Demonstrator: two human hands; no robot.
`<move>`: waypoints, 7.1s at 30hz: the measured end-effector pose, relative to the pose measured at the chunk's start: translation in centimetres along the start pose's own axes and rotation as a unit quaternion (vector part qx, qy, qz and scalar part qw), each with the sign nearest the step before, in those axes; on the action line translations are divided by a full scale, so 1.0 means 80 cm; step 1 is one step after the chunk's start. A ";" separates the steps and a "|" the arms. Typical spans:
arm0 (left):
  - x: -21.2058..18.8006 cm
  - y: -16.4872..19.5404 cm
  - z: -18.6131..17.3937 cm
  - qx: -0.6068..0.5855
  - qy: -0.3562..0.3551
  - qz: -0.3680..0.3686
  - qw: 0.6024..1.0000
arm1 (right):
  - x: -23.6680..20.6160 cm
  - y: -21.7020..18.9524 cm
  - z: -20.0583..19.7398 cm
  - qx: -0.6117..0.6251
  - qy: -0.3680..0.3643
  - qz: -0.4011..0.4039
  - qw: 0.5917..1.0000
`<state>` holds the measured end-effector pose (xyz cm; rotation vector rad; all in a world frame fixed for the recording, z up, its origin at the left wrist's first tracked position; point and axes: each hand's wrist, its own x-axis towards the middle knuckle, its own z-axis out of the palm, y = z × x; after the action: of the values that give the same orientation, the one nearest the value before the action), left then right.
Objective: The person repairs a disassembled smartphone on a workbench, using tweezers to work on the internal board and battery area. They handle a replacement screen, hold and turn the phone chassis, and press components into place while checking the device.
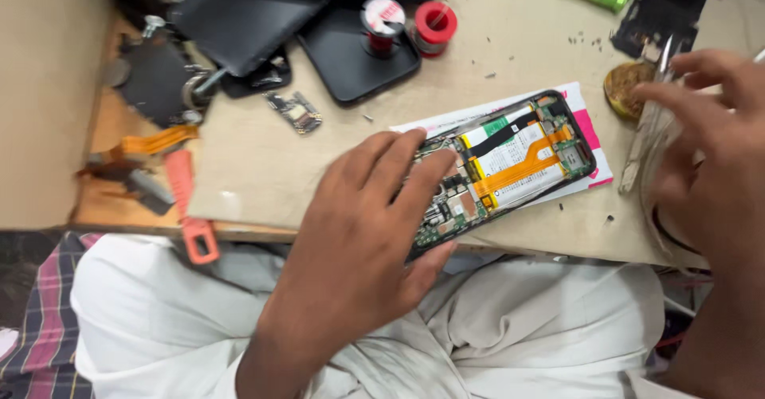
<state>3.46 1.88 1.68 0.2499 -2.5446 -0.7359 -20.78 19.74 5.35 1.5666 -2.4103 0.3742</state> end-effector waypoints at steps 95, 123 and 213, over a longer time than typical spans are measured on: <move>0.074 -0.024 0.068 -0.828 0.161 -0.047 0.535 | 0.006 -0.107 0.071 0.414 0.236 0.041 0.878; 0.078 -0.022 0.064 -0.818 0.172 -0.064 0.545 | 0.013 -0.108 0.069 0.455 0.215 0.057 0.862; 0.082 -0.026 0.075 -0.832 0.170 -0.080 0.522 | 0.040 -0.089 0.066 0.640 0.112 0.163 0.742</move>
<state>-5.09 0.92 -1.31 -0.0803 -0.5561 -2.3888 -15.86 12.41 2.05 1.1645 -2.1562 2.5091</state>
